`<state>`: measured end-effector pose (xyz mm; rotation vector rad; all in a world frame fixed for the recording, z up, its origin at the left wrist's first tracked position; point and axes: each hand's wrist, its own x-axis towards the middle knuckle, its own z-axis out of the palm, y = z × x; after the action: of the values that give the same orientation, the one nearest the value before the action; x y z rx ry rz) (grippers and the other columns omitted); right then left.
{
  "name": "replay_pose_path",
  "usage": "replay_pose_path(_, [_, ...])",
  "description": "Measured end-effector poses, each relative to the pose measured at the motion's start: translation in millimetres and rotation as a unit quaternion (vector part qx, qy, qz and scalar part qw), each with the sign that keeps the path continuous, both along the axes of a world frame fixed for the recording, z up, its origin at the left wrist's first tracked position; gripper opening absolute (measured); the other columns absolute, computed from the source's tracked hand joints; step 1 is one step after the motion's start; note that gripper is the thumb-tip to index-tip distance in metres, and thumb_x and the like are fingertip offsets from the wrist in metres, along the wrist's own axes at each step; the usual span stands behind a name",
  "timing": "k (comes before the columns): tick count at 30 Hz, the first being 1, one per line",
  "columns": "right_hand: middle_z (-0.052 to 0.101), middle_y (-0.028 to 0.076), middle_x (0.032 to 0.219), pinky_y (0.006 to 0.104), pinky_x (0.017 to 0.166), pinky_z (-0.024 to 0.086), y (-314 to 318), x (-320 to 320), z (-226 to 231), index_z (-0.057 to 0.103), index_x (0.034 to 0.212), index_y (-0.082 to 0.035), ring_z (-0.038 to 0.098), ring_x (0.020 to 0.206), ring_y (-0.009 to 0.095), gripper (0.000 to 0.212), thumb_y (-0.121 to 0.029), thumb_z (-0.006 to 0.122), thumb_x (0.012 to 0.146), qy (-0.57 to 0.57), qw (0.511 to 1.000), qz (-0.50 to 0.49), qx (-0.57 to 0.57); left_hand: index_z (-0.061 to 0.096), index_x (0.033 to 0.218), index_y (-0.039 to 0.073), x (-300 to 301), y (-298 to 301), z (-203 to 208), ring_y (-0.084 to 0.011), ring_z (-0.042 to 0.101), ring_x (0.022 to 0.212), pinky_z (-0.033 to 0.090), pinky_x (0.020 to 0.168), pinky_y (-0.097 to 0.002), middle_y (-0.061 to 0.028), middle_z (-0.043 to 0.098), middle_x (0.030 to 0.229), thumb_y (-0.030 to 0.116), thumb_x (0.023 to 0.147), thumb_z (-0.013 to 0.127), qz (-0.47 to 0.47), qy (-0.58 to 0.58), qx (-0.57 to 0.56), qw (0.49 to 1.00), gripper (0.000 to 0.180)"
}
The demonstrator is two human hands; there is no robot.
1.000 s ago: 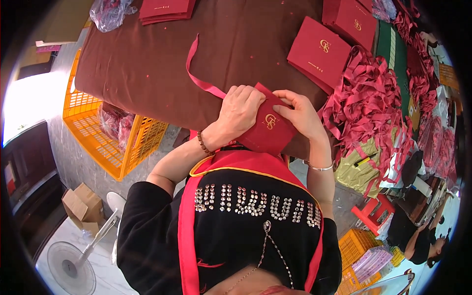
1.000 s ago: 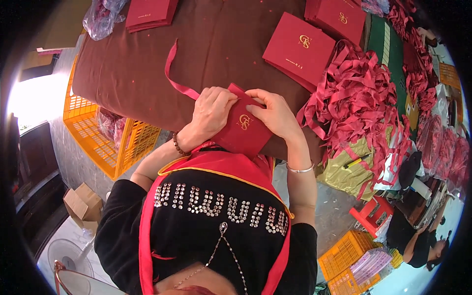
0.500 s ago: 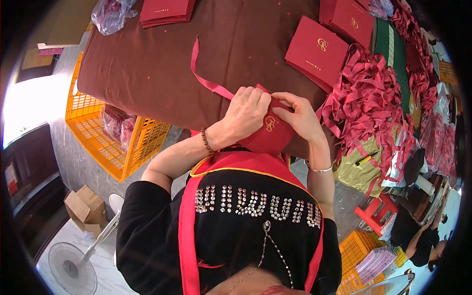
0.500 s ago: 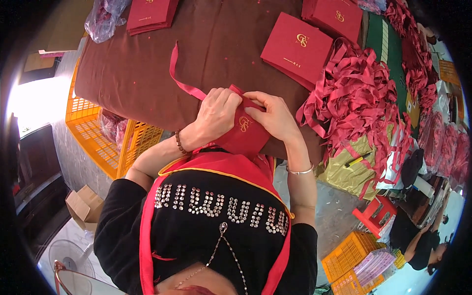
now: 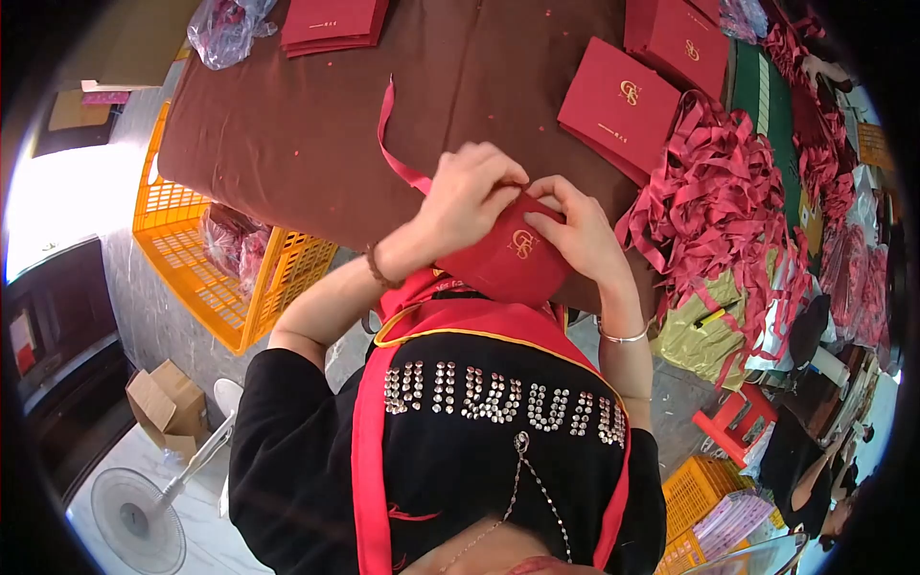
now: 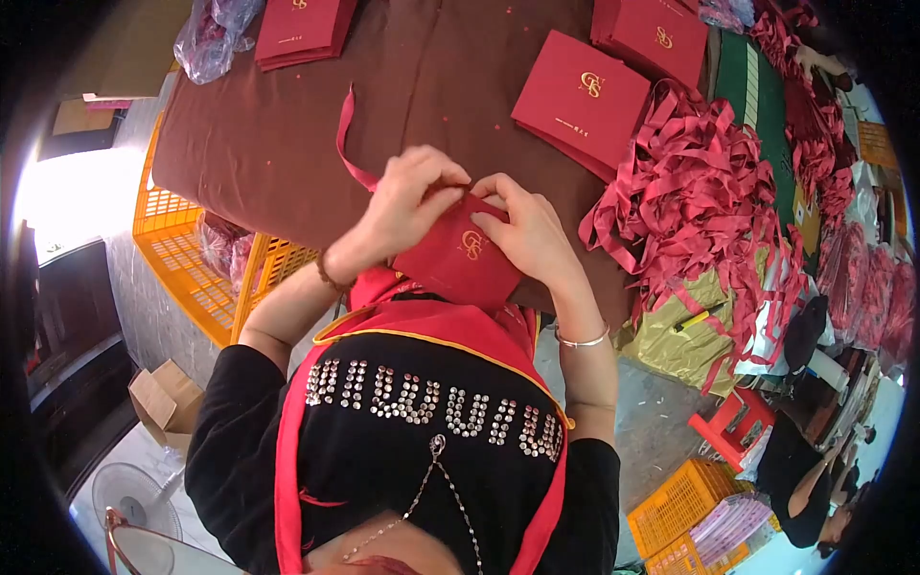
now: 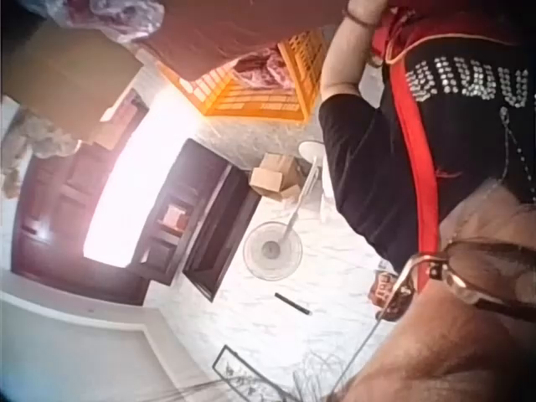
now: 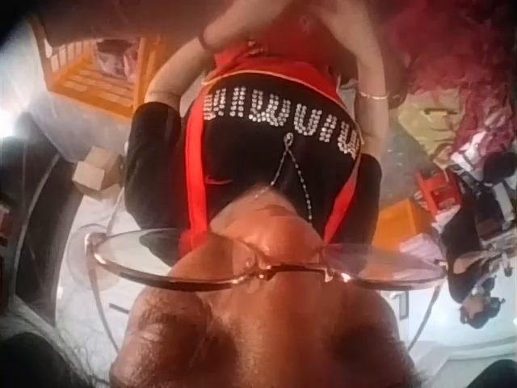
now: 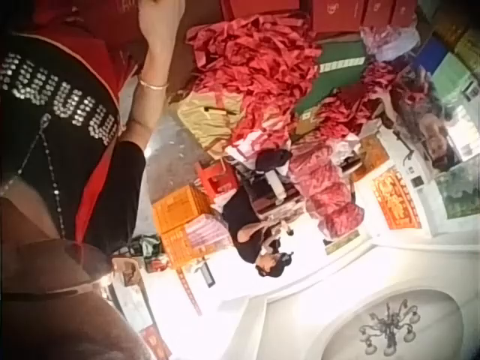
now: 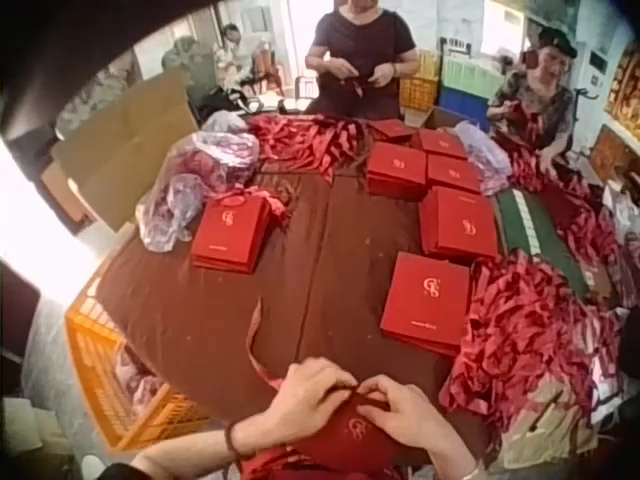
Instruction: The person ties pink ribbons onto red gift bags by hand, threading a ribbon through the holes and tying it into a bow. They repeat this process for several bags before gathering the completed stack and handing it to another person.
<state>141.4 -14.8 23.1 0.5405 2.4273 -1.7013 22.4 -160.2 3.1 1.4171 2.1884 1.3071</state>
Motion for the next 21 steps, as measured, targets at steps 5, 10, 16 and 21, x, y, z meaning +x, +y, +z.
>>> replay_pose_path(5, [0.067, 0.014, 0.088, 0.0284, 0.073, 0.047, -7, -2, 2, 0.054, 0.103, 0.001, 0.064, 0.083, 0.017, 0.025, -0.003, 0.062, 0.08, 0.011, 0.999, 0.014, 0.047, 0.066, 0.082, 0.011, -39, 14, 11, -0.0253, 0.05, 0.095, 0.037, 0.08, -0.0394, -0.0045, 0.059, 0.093, 0.023, 0.08, 0.057, -0.103, 0.001, -0.203, 0.974, 0.015])
replay_pose_path(10, [0.065, 0.015, 0.092, 0.0299, 0.077, 0.047, -9, 4, -4, 0.054, 0.102, 0.002, 0.064, 0.092, 0.022, 0.023, -0.004, 0.061, 0.081, 0.058, 0.996, 0.017, 0.058, 0.07, 0.085, 0.007, -57, 36, 12, -0.0254, 0.056, 0.087, 0.04, 0.072, -0.0395, -0.0084, 0.063, 0.079, 0.022, 0.074, 0.056, -0.274, -0.002, -0.33, 0.903, 0.023])
replay_pose_path(16, [0.065, 0.015, 0.092, 0.0293, 0.076, 0.047, -8, 2, -2, 0.053, 0.101, 0.001, 0.064, 0.09, 0.02, 0.021, -0.004, 0.06, 0.082, 0.066, 0.996, 0.028, 0.06, 0.067, 0.085, 0.006, -70, 44, 6, -0.0171, 0.055, 0.073, 0.042, 0.062, -0.0303, -0.0067, 0.059, 0.077, 0.013, 0.067, 0.065, -0.348, -0.206, -0.229, 0.886, 0.019])
replay_pose_path(21, [0.065, 0.013, 0.089, 0.028, 0.073, 0.047, -8, 0, -1, 0.052, 0.101, 0.0, 0.063, 0.084, 0.017, 0.02, -0.003, 0.06, 0.082, 0.048, 0.998, 0.025, 0.04, 0.064, 0.08, 0.007, -78, 45, 21, -0.0219, 0.05, 0.096, 0.041, 0.078, -0.0336, -0.0057, 0.056, 0.094, 0.014, 0.071, 0.063, -0.37, -0.114, -0.274, 0.88, 0.012])
